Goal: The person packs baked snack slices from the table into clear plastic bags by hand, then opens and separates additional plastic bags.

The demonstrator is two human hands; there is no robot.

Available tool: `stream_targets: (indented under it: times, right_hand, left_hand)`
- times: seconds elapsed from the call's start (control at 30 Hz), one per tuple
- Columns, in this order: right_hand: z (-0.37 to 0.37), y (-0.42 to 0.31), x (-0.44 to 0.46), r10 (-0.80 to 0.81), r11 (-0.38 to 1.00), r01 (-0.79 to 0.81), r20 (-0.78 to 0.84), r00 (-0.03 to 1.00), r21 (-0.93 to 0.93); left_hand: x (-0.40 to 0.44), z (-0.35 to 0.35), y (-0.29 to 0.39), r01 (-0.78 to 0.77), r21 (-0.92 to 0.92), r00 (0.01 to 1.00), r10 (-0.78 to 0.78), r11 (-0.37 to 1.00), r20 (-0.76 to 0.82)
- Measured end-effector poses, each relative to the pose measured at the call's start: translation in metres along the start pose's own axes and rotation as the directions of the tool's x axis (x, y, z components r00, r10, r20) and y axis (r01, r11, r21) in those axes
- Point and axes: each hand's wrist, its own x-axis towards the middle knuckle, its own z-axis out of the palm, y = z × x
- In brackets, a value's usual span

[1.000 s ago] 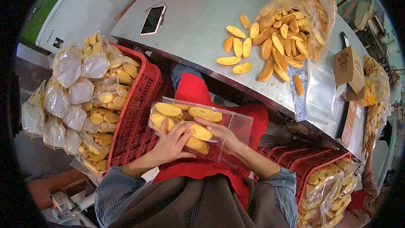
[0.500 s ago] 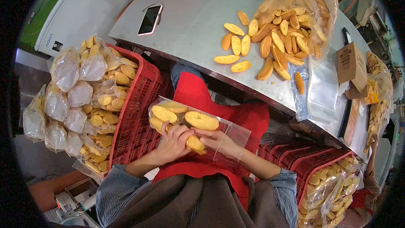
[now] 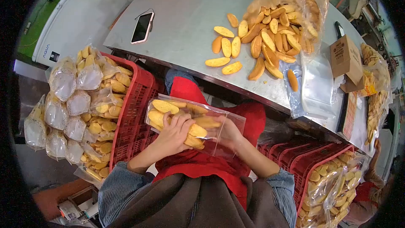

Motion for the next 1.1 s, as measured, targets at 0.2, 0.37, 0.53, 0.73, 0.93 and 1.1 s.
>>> stream_targets:
  times: [0.2,0.37,0.53,0.73,0.93,1.1]
  right_hand:
    - [0.003,-0.09,-0.055,-0.399,0.81,0.316,-0.068,0.915,-0.495]
    - [0.004,-0.214,-0.045,-0.903,0.37,0.422,-0.214,0.373,-0.828]
    - [0.021,-0.175,0.053,-0.708,-0.693,-0.091,0.652,0.272,-0.715]
    - [0.024,-0.172,0.078,-0.586,-0.792,-0.025,0.749,0.311,-0.609]
    - [0.052,-0.168,-0.022,-0.673,0.034,0.445,0.309,0.672,-0.895]
    - [0.049,-0.104,-0.032,-0.07,-0.175,0.376,0.393,0.917,-0.91]
  left_hand:
    - [-0.001,-0.012,-0.017,0.196,-0.104,0.976,-0.204,0.975,-0.076]
    - [-0.003,-0.016,-0.026,0.241,-0.153,0.961,-0.258,0.958,-0.103]
    - [-0.006,-0.009,-0.023,0.222,-0.13,0.961,-0.239,0.967,-0.136]
    - [-0.014,-0.011,-0.029,0.236,-0.185,0.955,-0.263,0.954,-0.138]
    - [-0.015,-0.014,-0.049,0.276,-0.281,0.934,-0.326,0.919,-0.148]
    - [-0.008,-0.006,-0.029,0.206,-0.131,0.967,-0.222,0.97,-0.123]
